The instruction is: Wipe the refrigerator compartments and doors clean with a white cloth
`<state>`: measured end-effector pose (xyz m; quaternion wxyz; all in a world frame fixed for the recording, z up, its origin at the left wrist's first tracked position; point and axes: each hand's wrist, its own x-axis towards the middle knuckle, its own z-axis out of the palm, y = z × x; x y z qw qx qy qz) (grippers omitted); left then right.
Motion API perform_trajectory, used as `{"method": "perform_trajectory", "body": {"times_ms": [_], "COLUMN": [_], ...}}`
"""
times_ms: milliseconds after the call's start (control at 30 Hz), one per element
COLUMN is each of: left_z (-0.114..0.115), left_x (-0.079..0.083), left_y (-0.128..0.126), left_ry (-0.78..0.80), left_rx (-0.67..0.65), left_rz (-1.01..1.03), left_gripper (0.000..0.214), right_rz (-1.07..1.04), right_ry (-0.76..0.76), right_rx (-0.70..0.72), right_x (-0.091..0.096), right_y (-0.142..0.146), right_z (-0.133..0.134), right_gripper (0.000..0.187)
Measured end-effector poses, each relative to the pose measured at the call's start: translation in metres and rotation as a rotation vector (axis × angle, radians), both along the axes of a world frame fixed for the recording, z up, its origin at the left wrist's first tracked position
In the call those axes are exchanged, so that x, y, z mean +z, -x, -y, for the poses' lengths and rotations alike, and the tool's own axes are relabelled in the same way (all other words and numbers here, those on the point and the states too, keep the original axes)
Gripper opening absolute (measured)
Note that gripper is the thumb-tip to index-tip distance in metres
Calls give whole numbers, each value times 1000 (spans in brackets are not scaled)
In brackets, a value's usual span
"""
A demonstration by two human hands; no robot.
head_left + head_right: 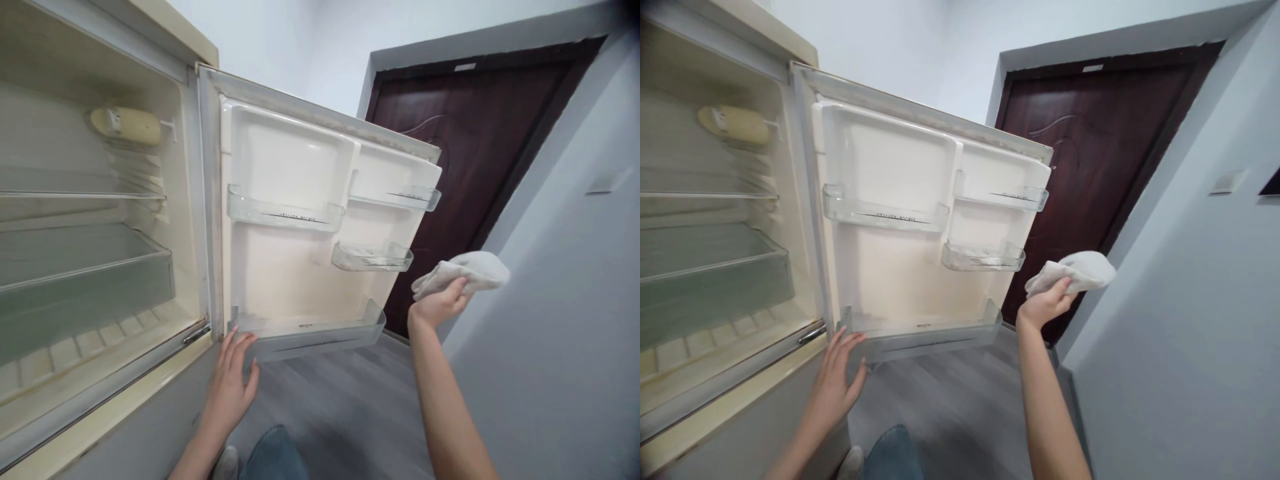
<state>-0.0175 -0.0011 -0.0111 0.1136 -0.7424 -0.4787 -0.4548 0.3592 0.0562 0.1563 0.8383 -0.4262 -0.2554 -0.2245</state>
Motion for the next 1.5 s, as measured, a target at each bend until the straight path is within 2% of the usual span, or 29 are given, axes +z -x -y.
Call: {"method": "perform_trajectory", "body": {"times_ms": [100,167,400,467,533,700,767,867,1000,1133,1200,1300,1500], "left_z": [0,1,2,3,4,4,4,4,6,7,7,5,5], "left_x": [1,1,0,1,2,4,4,4,5,6,6,4,3], "left_y": [1,2,1,0,0,-1,-2,-1,1,2,2,1,0], "left_ry": [9,17,45,58,64,86,87,86,80,100,112,99,97], "left_rx": [-5,-7,-11,-12,-18,-26,-22,-18,-26,-28,-34,-28,-19], "left_rz": [12,20,52,54,43,41,47,45,41,36,41,47,49], "left_gripper": [40,39,39,39,40,41,41,40,41,41,41,41,41], "right_rz": [-94,-113,-31,-21,-30,-233,-324,-326,-198,-25,87,114,-200], "right_ry": [-6,0,-91,-87,-63,-8,-22,-45,-36,-80,-93,-77,-46], "right_rx": [209,274,119,140,261,799,930,979,969,831,747,727,874], "right_x": [-12,-17,-26,-28,-29,-28,-28,-27,-24,-20,-19,-19,-23], "right_y": [29,49,99,114,134,191,201,192,152,108,95,94,136], "right_z": [-16,-29,-60,-61,-57,-27,-19,-23,-45,-62,-67,-69,-67], "right_gripper": [56,59,57,57,58,56,52,43,47,50,53,54,46]}}
